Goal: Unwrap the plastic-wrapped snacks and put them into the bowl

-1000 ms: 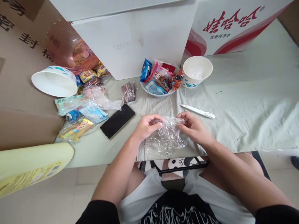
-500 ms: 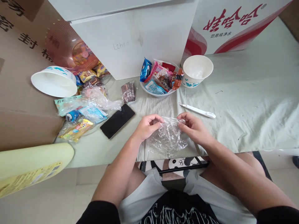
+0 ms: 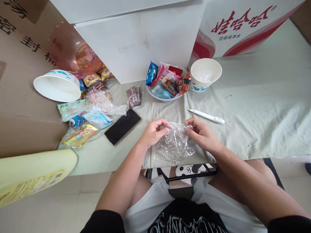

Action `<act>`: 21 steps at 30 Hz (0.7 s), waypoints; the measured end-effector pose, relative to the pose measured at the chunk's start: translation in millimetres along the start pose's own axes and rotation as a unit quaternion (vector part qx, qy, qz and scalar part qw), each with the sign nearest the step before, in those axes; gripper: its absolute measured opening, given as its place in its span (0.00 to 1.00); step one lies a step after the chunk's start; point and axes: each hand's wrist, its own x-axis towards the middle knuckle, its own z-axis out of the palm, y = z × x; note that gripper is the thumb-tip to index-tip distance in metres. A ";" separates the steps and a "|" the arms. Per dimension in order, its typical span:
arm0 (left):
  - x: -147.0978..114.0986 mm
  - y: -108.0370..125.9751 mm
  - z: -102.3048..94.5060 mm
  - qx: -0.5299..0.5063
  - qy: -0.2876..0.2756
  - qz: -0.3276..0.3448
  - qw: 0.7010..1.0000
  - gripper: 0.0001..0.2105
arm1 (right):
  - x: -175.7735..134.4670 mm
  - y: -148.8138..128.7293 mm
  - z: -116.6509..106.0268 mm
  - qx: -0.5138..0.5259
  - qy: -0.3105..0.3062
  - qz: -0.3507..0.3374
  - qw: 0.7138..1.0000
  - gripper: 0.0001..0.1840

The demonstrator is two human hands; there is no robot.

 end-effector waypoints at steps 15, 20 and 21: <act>3.0 -10.0 0.5 -0.038 0.029 0.079 0.996 0.05 | 2.9 -4.2 0.4 -0.077 -0.031 -0.028 0.996 0.11; 6.1 -10.2 -1.8 -0.162 0.092 0.049 0.981 0.21 | 4.0 -0.4 1.7 -0.031 0.013 -0.030 0.999 0.09; 5.5 -9.7 -1.7 -0.191 0.077 0.031 0.978 0.23 | 3.7 0.1 2.4 -0.026 0.020 -0.035 0.999 0.08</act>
